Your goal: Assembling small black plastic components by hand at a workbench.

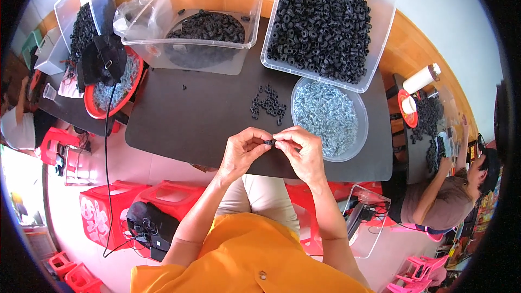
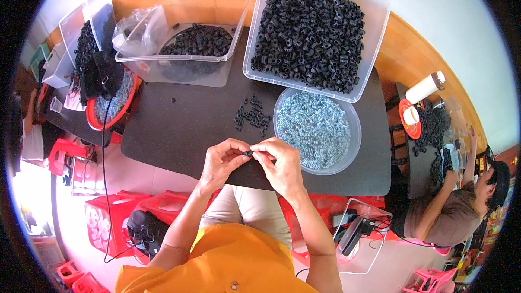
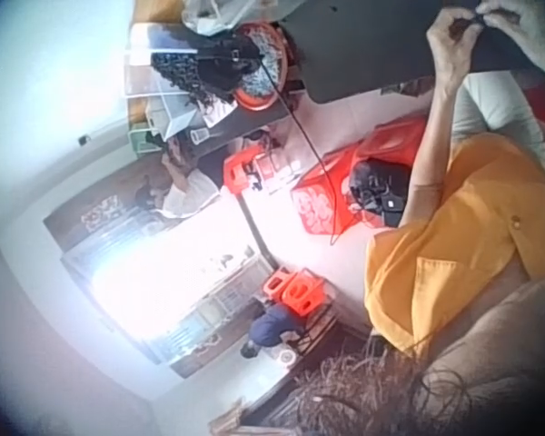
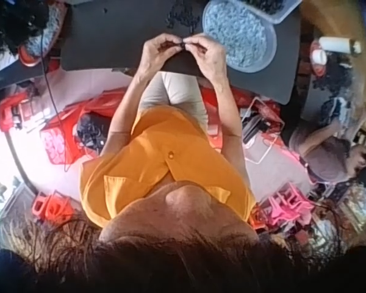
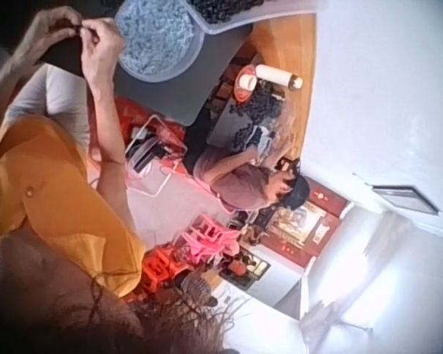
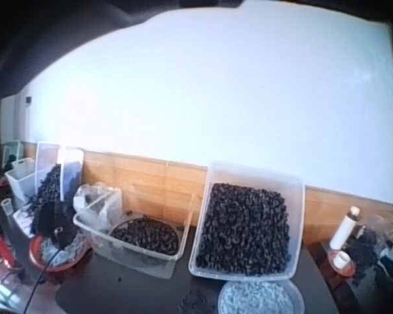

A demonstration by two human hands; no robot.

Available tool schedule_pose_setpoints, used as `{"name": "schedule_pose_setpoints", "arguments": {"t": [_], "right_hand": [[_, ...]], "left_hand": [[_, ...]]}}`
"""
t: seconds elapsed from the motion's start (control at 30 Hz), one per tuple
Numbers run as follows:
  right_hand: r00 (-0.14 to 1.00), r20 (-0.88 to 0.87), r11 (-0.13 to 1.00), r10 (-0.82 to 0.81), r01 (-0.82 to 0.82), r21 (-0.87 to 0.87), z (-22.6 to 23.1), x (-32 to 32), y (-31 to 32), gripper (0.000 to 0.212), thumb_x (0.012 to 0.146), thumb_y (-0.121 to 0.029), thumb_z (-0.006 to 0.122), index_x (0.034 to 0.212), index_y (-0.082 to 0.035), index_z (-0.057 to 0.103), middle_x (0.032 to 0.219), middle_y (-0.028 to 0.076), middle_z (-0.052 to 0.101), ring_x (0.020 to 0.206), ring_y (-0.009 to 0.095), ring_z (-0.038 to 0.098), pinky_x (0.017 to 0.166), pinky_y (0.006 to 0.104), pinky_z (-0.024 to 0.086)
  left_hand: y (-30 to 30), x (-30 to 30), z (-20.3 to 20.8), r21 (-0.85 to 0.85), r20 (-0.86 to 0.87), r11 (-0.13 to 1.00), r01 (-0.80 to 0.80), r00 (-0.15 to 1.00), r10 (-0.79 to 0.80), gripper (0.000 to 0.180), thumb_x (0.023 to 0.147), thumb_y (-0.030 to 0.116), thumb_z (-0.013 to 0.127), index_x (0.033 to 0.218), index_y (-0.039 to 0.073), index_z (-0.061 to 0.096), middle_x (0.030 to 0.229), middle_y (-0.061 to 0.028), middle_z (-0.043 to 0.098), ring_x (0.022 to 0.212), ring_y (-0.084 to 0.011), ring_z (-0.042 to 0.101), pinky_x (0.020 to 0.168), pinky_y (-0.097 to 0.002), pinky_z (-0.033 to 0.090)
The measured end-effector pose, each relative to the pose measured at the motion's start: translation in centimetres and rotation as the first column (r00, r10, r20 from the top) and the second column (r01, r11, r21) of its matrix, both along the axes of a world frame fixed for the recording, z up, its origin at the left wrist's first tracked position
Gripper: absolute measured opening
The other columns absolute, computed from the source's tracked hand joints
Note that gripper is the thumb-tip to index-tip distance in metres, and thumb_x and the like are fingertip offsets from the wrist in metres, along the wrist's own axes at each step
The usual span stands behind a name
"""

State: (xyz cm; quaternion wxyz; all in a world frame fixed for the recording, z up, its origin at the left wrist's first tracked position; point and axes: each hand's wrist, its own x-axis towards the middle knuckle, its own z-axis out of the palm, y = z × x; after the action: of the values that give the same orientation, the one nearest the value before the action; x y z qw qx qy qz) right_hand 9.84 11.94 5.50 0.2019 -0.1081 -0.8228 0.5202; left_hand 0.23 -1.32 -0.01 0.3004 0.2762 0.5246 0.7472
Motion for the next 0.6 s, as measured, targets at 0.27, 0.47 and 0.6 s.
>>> {"name": "schedule_pose_setpoints", "arguments": {"t": [0.27, 0.47, 0.6], "right_hand": [[0.995, -0.097, 0.944, 0.011, 0.021, 0.331, -0.3, -0.3, -0.1, 0.015, 0.072, 0.01, 0.063, 0.083, -0.001, 0.062, 0.079, 0.01, 0.062, 0.069, 0.024, 0.062, 0.059, 0.0312, 0.048], [0.995, -0.101, 0.907, 0.021, 0.023, 0.421, -0.6, -0.3, -0.5, 0.014, 0.073, 0.008, 0.06, 0.082, -0.002, 0.056, 0.079, 0.011, 0.057, 0.069, 0.029, 0.059, 0.06, 0.0356, 0.048], [0.999, -0.049, 0.881, 0.019, 0.006, 0.473, -0.6, -0.5, -1.0, 0.015, 0.073, 0.007, 0.058, 0.083, -0.003, 0.052, 0.081, 0.011, 0.053, 0.071, 0.031, 0.057, 0.06, 0.0384, 0.047]], "left_hand": [[-0.1, 0.3, -0.3, -0.079, -0.067, 0.995, -0.06, 0.996, 0.054, 0.017, 0.077, -0.009, 0.065, 0.092, -0.002, 0.064, 0.087, -0.0041, 0.063, 0.08, -0.0084, 0.06, 0.074, -0.0214, 0.05], [0.1, 0.2, -0.7, -0.082, -0.087, 0.991, -0.106, 0.991, 0.099, 0.013, 0.076, -0.007, 0.067, 0.089, -0.003, 0.065, 0.081, -0.0043, 0.063, 0.074, -0.0074, 0.06, 0.068, -0.0209, 0.05], [0.2, 0.5, -0.7, -0.046, -0.031, 0.992, -0.12, 0.992, 0.119, 0.013, 0.075, -0.008, 0.067, 0.088, -0.004, 0.065, 0.082, -0.004, 0.062, 0.074, -0.0069, 0.059, 0.067, -0.0205, 0.05]]}}
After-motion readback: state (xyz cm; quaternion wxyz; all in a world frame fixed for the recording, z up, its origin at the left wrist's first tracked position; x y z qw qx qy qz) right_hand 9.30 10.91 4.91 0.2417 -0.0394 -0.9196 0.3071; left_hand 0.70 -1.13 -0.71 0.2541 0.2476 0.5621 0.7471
